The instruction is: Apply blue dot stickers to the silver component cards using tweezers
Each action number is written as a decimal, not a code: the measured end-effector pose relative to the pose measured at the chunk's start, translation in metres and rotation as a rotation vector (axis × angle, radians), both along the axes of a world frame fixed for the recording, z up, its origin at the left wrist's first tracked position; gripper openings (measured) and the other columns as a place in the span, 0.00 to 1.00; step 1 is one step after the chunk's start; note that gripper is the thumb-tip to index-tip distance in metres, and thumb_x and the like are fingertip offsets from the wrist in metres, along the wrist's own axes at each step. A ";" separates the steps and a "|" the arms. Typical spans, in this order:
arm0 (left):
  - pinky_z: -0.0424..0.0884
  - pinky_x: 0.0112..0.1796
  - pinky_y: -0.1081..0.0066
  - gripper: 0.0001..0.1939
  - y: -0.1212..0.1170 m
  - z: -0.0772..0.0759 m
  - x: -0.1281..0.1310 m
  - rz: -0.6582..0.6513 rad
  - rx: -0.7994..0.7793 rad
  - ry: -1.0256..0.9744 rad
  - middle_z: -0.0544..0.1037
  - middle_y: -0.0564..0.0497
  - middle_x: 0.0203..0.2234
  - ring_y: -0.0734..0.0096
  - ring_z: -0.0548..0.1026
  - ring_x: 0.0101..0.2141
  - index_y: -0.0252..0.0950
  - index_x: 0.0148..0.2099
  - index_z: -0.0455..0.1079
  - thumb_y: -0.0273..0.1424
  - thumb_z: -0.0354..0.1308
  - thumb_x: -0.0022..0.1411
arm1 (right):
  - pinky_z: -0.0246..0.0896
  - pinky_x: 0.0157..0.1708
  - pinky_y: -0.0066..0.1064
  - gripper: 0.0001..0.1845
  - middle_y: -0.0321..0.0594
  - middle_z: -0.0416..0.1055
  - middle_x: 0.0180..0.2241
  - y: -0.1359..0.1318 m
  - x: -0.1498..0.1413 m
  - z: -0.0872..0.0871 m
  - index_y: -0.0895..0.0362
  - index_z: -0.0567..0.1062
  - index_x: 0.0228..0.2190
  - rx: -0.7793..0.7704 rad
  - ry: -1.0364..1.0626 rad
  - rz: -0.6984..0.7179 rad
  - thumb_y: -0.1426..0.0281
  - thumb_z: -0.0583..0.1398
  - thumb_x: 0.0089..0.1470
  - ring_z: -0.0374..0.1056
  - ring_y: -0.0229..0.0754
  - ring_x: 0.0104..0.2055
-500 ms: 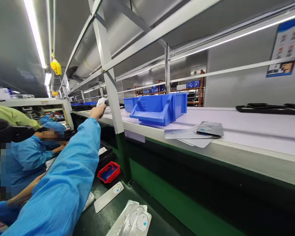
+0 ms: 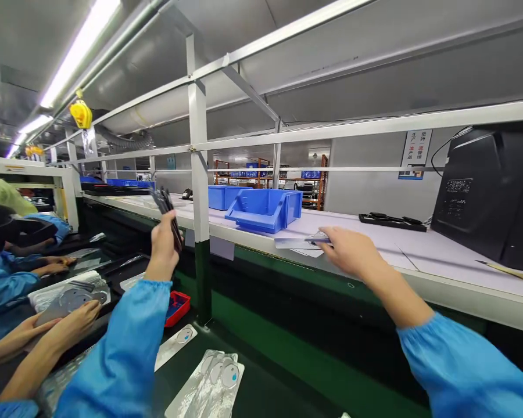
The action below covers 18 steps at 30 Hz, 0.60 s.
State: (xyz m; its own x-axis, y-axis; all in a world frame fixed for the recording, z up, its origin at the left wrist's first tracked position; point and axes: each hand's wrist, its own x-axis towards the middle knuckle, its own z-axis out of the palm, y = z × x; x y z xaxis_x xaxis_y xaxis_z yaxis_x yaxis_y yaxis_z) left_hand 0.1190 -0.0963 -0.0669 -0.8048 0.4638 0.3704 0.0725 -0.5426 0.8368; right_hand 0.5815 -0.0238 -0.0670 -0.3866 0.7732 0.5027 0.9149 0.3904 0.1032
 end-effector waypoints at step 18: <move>0.84 0.38 0.70 0.31 -0.096 -0.160 0.099 -1.086 -0.063 -0.310 0.88 0.47 0.42 0.65 0.87 0.36 0.35 0.55 0.80 0.29 0.91 0.54 | 0.68 0.40 0.35 0.15 0.49 0.87 0.48 0.014 -0.035 0.003 0.53 0.88 0.55 0.064 -0.302 0.268 0.61 0.65 0.76 0.84 0.52 0.46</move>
State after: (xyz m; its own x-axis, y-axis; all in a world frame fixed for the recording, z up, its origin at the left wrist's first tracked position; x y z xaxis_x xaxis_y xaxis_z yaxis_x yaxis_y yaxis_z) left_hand 0.2184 -0.1928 -0.2271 -0.0172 0.9841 0.1767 -0.6272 -0.1483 0.7646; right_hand 0.5467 -0.0093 -0.0637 -0.7077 0.5958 0.3796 0.7065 0.5951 0.3831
